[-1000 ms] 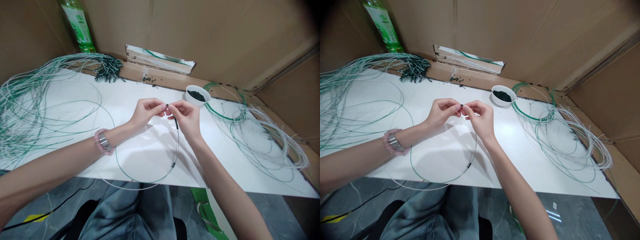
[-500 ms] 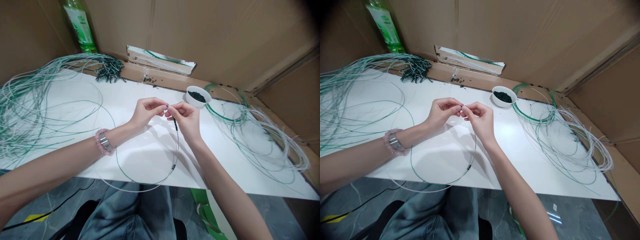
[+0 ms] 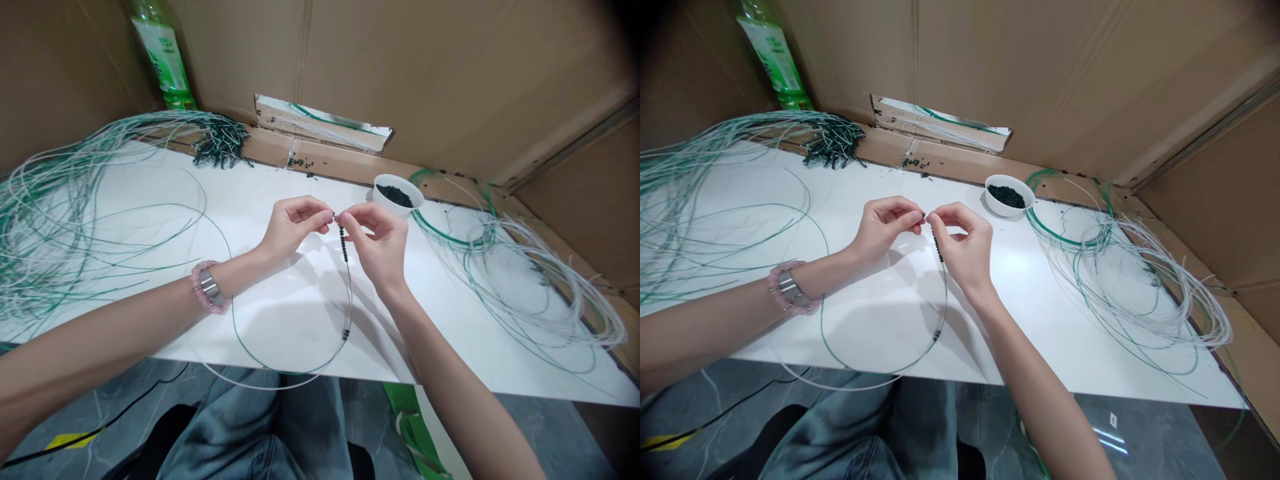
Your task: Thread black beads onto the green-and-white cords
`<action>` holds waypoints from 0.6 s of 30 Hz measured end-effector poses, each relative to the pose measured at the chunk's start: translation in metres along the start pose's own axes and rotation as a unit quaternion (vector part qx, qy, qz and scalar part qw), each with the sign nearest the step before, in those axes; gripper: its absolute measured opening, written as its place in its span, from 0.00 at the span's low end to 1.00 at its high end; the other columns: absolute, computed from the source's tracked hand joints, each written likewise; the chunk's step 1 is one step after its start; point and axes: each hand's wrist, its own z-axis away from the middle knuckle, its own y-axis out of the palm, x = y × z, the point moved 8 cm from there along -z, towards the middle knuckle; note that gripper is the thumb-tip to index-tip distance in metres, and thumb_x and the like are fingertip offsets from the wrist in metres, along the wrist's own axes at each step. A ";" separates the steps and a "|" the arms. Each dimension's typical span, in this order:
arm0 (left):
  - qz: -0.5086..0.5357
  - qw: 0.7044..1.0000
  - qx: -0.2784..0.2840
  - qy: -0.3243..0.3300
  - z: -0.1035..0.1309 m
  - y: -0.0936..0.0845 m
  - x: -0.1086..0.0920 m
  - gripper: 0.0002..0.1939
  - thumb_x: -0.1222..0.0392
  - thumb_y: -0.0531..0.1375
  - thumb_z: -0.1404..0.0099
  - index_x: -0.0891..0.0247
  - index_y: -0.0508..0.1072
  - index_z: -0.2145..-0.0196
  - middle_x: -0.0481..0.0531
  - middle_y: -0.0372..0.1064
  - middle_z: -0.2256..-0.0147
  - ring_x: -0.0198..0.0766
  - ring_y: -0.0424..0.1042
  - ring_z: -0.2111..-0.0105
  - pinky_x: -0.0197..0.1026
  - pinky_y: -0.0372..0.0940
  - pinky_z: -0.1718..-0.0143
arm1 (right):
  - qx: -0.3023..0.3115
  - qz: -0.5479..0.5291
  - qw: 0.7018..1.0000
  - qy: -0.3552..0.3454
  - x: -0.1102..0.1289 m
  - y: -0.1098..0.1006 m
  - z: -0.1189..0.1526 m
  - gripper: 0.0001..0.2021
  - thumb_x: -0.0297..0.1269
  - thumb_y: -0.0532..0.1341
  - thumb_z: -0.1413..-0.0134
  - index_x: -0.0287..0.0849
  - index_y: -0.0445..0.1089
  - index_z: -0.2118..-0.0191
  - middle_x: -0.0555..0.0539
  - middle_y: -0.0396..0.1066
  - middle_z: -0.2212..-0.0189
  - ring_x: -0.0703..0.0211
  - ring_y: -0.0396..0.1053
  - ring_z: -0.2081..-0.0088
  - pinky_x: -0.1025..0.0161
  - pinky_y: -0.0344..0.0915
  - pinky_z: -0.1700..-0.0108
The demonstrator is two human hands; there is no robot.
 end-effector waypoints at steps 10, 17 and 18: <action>0.005 1.000 -0.002 -0.016 0.000 -0.001 0.007 0.10 0.55 0.68 0.48 0.65 0.75 0.75 0.46 0.71 0.78 0.28 0.70 0.78 0.30 0.67 0.73 | -0.003 0.110 0.993 -0.050 0.009 -0.003 0.002 0.04 0.27 0.61 0.53 0.42 0.70 0.75 0.51 0.72 0.76 0.64 0.70 0.72 0.68 0.70 0.74; -0.008 1.000 0.000 -0.016 0.000 0.000 0.005 0.09 0.57 0.68 0.48 0.65 0.75 0.75 0.47 0.72 0.77 0.28 0.69 0.78 0.31 0.67 0.72 | 0.006 0.108 0.992 -0.061 0.010 -0.001 0.003 0.04 0.27 0.61 0.53 0.41 0.70 0.75 0.51 0.72 0.76 0.65 0.70 0.73 0.69 0.70 0.76; -0.012 1.000 0.000 -0.017 0.000 0.000 0.005 0.09 0.57 0.68 0.48 0.65 0.75 0.75 0.47 0.72 0.77 0.28 0.69 0.78 0.31 0.67 0.72 | 0.006 0.110 0.992 -0.063 0.010 -0.001 0.003 0.04 0.27 0.61 0.53 0.41 0.70 0.75 0.51 0.72 0.76 0.65 0.70 0.73 0.70 0.70 0.76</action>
